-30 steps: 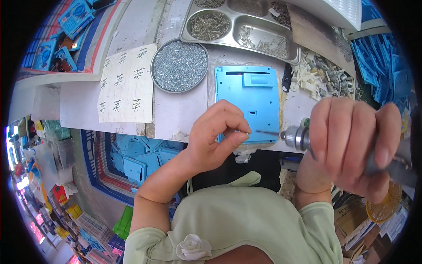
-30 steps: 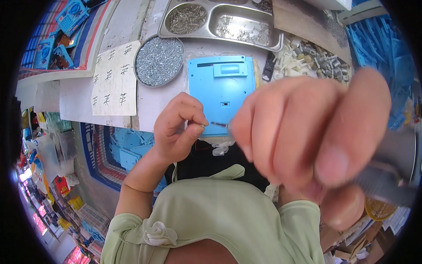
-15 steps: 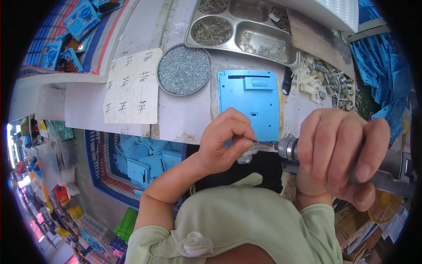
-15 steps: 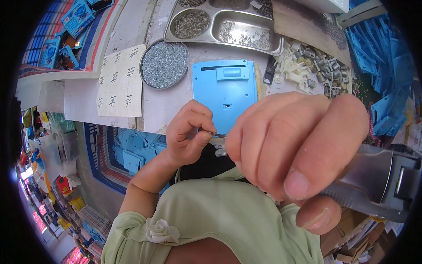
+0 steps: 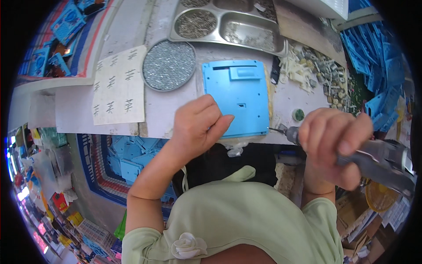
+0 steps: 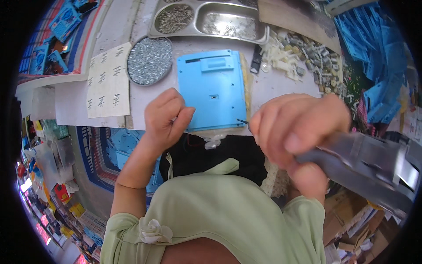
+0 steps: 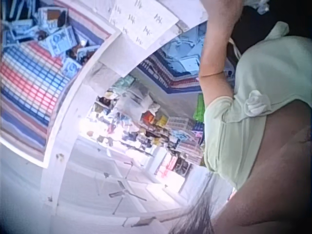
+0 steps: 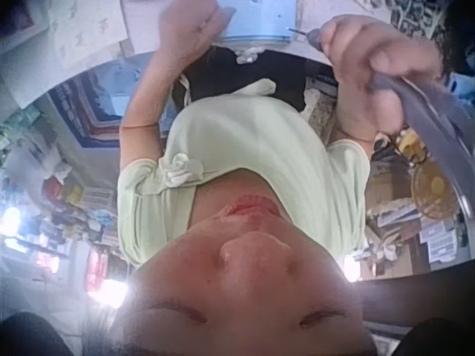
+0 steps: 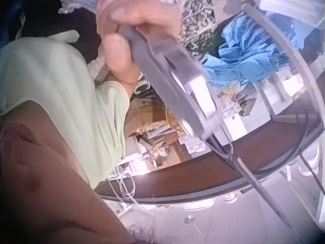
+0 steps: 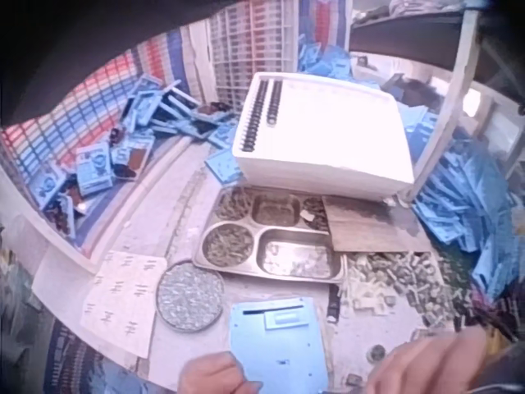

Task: Assembling a small electronic device by soldering internal components and screwing the plastic casing together.

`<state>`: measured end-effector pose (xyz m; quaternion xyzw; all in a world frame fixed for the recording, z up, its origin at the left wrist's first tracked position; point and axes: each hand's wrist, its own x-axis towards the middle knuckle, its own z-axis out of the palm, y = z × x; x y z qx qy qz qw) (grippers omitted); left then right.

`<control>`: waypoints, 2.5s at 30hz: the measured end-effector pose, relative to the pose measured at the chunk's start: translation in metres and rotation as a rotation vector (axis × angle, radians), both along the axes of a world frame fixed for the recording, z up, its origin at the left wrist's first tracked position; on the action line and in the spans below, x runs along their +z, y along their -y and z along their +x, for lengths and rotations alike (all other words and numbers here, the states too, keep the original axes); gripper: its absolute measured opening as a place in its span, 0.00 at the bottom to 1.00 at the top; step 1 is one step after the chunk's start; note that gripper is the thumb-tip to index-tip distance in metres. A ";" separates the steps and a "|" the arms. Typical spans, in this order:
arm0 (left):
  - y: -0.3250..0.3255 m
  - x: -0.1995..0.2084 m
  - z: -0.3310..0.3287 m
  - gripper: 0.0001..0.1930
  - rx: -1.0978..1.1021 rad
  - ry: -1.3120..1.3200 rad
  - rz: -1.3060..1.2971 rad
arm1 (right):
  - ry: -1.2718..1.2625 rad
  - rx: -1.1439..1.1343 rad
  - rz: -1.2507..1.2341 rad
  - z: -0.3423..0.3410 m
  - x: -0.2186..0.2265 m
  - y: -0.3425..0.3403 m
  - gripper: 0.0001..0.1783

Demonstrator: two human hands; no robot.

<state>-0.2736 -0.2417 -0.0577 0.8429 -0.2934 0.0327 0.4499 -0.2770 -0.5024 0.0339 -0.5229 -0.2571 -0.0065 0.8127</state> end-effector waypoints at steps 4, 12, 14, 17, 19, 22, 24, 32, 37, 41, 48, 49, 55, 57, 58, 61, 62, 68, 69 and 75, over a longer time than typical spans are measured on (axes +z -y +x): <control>0.023 0.000 0.008 0.11 -0.025 0.161 0.075 | -0.154 -0.002 -0.038 -0.023 -0.026 0.010 0.18; 0.028 -0.014 0.009 0.10 -0.081 0.138 0.116 | -0.095 -0.034 -0.130 -0.024 -0.046 -0.001 0.12; 0.028 -0.016 0.009 0.10 -0.078 0.138 0.114 | 0.012 -0.015 -0.199 -0.022 -0.050 -0.002 0.11; 0.029 -0.016 0.009 0.10 -0.080 0.138 0.106 | 0.101 0.073 -0.258 -0.012 -0.050 -0.003 0.11; 0.028 -0.017 0.010 0.10 -0.081 0.134 0.094 | 0.068 0.157 -0.249 -0.001 -0.044 0.003 0.12; 0.028 -0.019 0.011 0.10 -0.083 0.130 0.073 | 0.084 0.105 -0.117 0.011 -0.037 -0.001 0.12; 0.028 -0.020 0.012 0.10 -0.090 0.135 0.065 | 0.096 0.086 -0.157 0.016 -0.042 -0.011 0.12; 0.027 -0.025 0.010 0.09 -0.062 0.087 0.030 | 0.105 0.146 -0.223 0.031 -0.043 -0.018 0.13; 0.026 -0.022 0.011 0.09 -0.079 0.082 0.027 | 0.061 0.062 -0.200 0.056 -0.043 -0.014 0.14; 0.026 -0.025 0.010 0.09 -0.077 0.090 0.039 | 0.056 0.056 -0.253 0.061 -0.052 -0.019 0.14; 0.024 -0.022 0.010 0.08 -0.074 0.053 0.023 | 0.138 0.172 -0.117 0.102 -0.041 -0.006 0.15; 0.028 -0.020 0.011 0.08 -0.107 0.059 0.010 | 0.148 0.134 -0.107 0.108 -0.033 0.002 0.15; 0.027 -0.025 0.009 0.09 -0.060 0.071 0.026 | 0.041 0.078 -0.187 0.125 -0.061 -0.027 0.14; 0.028 -0.024 0.010 0.09 -0.062 0.058 0.018 | 0.027 0.091 -0.148 0.128 -0.065 -0.028 0.15; 0.028 -0.024 0.009 0.08 -0.063 0.047 0.021 | 0.011 0.108 -0.141 0.130 -0.066 -0.028 0.15; 0.027 -0.025 0.009 0.09 -0.057 0.023 0.019 | 0.022 0.135 -0.169 0.135 -0.061 -0.026 0.14; 0.026 -0.024 0.008 0.09 -0.050 0.021 0.011 | 0.065 0.129 -0.210 0.134 -0.055 -0.026 0.14; 0.020 -0.025 0.008 0.11 0.079 -0.030 -0.221 | 0.109 0.390 -0.072 0.100 -0.002 -0.023 0.19; 0.018 -0.022 0.008 0.11 0.117 -0.025 -0.238 | 0.118 0.394 -0.051 0.094 -0.006 -0.033 0.20; 0.004 -0.014 0.007 0.10 0.165 -0.054 -0.234 | 0.059 0.331 -0.070 0.078 -0.006 -0.066 0.18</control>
